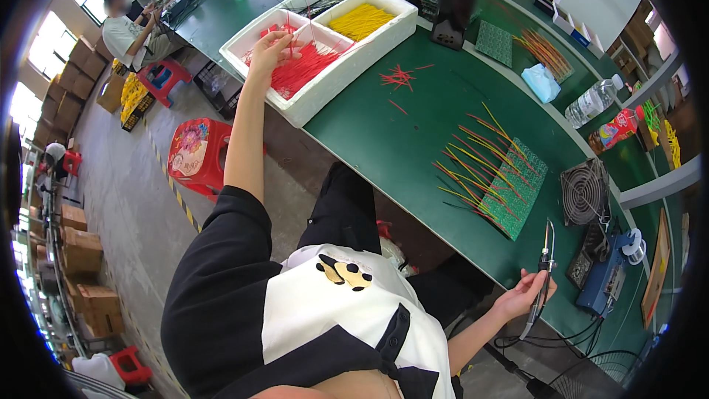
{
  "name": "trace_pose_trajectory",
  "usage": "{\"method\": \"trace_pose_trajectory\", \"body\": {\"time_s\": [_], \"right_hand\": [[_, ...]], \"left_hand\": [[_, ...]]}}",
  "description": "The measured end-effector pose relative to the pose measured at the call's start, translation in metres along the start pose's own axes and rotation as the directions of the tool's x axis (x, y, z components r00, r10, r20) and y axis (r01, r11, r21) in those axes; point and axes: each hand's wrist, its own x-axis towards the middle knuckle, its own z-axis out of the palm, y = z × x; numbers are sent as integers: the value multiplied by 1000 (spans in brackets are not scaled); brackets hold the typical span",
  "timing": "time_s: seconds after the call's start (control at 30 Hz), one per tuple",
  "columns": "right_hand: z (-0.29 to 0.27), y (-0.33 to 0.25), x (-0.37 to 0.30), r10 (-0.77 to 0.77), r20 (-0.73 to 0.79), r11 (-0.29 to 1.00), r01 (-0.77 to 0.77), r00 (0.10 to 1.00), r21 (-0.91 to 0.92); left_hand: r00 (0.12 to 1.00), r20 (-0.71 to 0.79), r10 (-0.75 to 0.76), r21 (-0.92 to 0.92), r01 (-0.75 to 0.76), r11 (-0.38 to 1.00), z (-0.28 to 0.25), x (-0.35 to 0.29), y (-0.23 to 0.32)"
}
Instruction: Soldering thin wires onto electronic components or PCBs.
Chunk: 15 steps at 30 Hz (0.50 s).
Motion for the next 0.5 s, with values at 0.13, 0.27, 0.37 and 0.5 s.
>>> {"method": "trace_pose_trajectory", "body": {"time_s": [0.13, 0.27, 0.37, 0.5], "right_hand": [[-1, 2, 0, 1, 2, 1000, -1, 1000, 12], [2, 1, -1, -5, -17, 1000, 6, 1000, 15], [3, 0, -1, -2, -16, 1000, 3, 1000, 23], [3, 0, -1, -5, -22, 1000, 6, 1000, 14]], "left_hand": [[1000, 1, 1, -3, -1, 1000, -1, -4, 3], [1000, 28, -10, 48, 9, 999, -3, -5, 4], [999, 38, -24, 61, 21, 998, -4, -5, 3], [999, 36, -18, 50, 16, 999, -2, -5, 4]]}}
